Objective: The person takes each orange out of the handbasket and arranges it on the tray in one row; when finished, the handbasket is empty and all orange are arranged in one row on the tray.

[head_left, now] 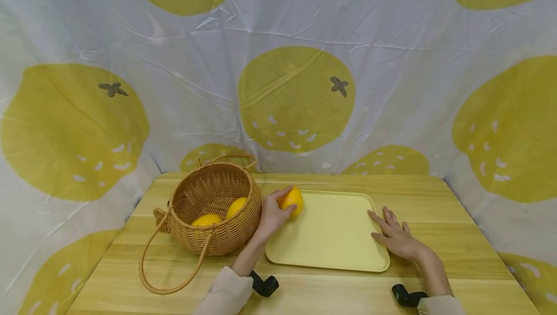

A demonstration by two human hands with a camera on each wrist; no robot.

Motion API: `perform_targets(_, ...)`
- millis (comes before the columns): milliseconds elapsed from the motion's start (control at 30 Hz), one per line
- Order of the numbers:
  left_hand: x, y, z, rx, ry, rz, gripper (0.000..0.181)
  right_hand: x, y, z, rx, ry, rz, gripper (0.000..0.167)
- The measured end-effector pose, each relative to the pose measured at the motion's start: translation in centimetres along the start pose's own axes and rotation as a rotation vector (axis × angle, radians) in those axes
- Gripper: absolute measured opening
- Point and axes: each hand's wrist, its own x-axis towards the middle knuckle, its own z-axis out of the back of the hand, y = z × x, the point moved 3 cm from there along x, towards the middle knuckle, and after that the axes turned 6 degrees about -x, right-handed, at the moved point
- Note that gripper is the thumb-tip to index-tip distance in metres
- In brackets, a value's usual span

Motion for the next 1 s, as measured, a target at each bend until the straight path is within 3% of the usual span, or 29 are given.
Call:
perform_targets(200,-0.2,0.6,-0.2,0.052,-0.03,0.042,0.049,-0.1,0.1,0.0,0.004,-0.001,0.007,0.069)
perform_targets(400,-0.4,0.9,-0.2,0.01,-0.033,0.094,0.052,-0.1,0.0,-0.1,-0.005,-0.005,0.008,0.069)
perform_targets(767,-0.7,1.1,-0.1,-0.011,-0.013,0.09,0.052,0.0,-0.3,0.0,0.0,0.0,0.011,0.067)
perform_targets(1000,-0.6,1.6,0.0,0.004,-0.012,0.052,0.058,0.0,-0.5,0.2,-0.002,-0.001,0.012,0.068)
